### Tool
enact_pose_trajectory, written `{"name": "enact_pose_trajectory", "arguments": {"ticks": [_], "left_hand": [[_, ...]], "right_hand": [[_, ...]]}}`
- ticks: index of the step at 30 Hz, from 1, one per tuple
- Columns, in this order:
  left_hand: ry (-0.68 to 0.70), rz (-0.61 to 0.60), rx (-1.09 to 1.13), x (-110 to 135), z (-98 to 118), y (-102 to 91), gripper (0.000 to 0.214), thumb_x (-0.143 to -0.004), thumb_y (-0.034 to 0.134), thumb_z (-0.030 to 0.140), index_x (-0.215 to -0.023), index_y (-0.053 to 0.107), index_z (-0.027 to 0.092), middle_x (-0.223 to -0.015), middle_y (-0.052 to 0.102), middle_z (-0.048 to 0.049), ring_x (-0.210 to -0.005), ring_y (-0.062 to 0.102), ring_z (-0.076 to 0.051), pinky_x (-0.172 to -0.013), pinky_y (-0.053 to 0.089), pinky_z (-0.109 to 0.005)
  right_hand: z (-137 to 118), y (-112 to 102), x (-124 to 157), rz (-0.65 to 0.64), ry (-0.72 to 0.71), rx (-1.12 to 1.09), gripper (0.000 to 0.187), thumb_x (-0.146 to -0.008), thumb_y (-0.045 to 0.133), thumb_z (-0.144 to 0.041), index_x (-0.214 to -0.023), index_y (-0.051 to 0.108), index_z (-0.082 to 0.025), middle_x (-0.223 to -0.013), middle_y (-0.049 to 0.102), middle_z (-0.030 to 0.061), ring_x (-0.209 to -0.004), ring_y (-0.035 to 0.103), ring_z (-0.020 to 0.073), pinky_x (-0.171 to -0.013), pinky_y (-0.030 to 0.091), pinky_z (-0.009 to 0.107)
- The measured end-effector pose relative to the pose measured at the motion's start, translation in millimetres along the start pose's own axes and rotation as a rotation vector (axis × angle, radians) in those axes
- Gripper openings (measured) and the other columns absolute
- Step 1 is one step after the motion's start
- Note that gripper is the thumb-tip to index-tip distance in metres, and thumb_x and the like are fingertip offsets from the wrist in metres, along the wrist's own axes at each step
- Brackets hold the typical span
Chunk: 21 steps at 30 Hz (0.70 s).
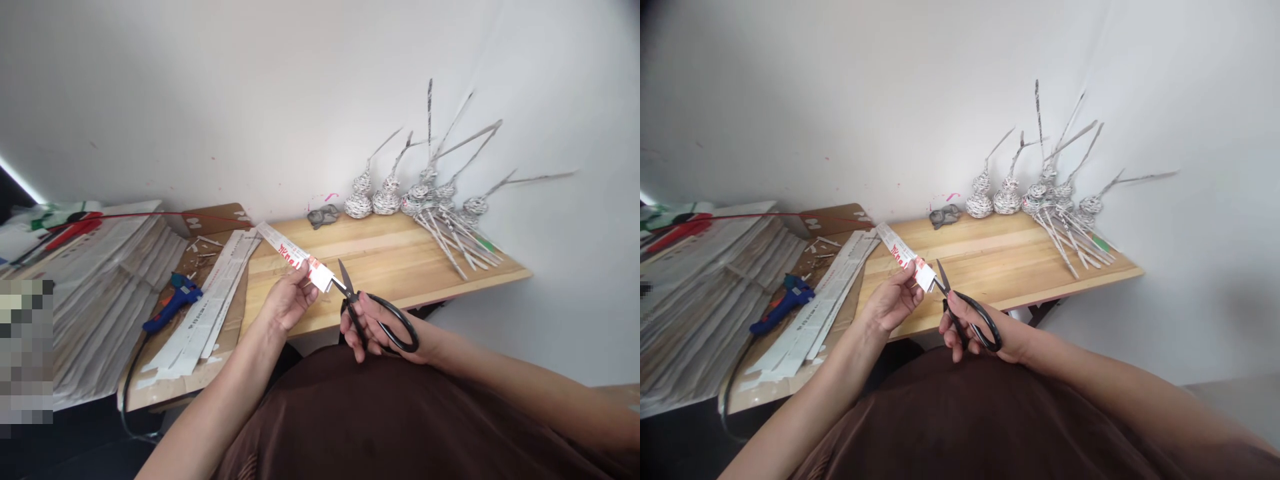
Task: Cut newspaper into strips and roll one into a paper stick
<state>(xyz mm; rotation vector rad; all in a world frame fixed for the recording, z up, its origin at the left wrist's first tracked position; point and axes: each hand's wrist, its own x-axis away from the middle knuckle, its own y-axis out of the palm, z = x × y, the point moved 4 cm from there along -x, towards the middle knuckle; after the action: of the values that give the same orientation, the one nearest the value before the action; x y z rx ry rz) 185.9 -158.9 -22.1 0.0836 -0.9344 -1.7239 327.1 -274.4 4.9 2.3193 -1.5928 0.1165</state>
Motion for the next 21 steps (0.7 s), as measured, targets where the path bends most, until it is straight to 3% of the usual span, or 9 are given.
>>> {"name": "enact_pose_trajectory", "arguments": {"ticks": [6,12,21], "left_hand": [[-0.004,-0.033,0.013,0,-1,0.5,0.010,-0.088,0.060,0.020,-0.097,0.064,0.016,-0.075,0.070,-0.0008,-0.056,0.066,-0.009,-0.046,0.053,-0.016],[0.079,0.009,0.109,0,4,3.4,0.012,-0.092,0.052,0.013,-0.089,0.063,0.011,-0.078,0.071,-0.0049,-0.066,0.070,-0.011,-0.064,0.061,-0.021],[0.114,0.045,0.170,3,8,6.5,0.017,-0.093,0.047,0.011,-0.090,0.064,0.009,-0.076,0.070,-0.0048,-0.067,0.069,-0.011,-0.063,0.060,-0.019]], "right_hand": [[2,-1,-1,0.011,-0.003,0.016,0.063,-0.081,0.045,-0.076,-0.084,0.058,-0.015,-0.069,0.059,0.0028,-0.055,0.055,0.0105,-0.043,0.027,0.021],[6,-3,2,-0.037,0.022,0.065,0.068,-0.081,0.042,-0.078,-0.087,0.059,-0.013,-0.071,0.059,0.0034,-0.057,0.057,0.0106,-0.044,0.027,0.021],[6,4,-1,-0.044,0.084,0.048,0.070,-0.077,0.041,-0.082,-0.081,0.056,-0.014,-0.069,0.058,0.0030,-0.055,0.055,0.0098,-0.044,0.025,0.021]]}}
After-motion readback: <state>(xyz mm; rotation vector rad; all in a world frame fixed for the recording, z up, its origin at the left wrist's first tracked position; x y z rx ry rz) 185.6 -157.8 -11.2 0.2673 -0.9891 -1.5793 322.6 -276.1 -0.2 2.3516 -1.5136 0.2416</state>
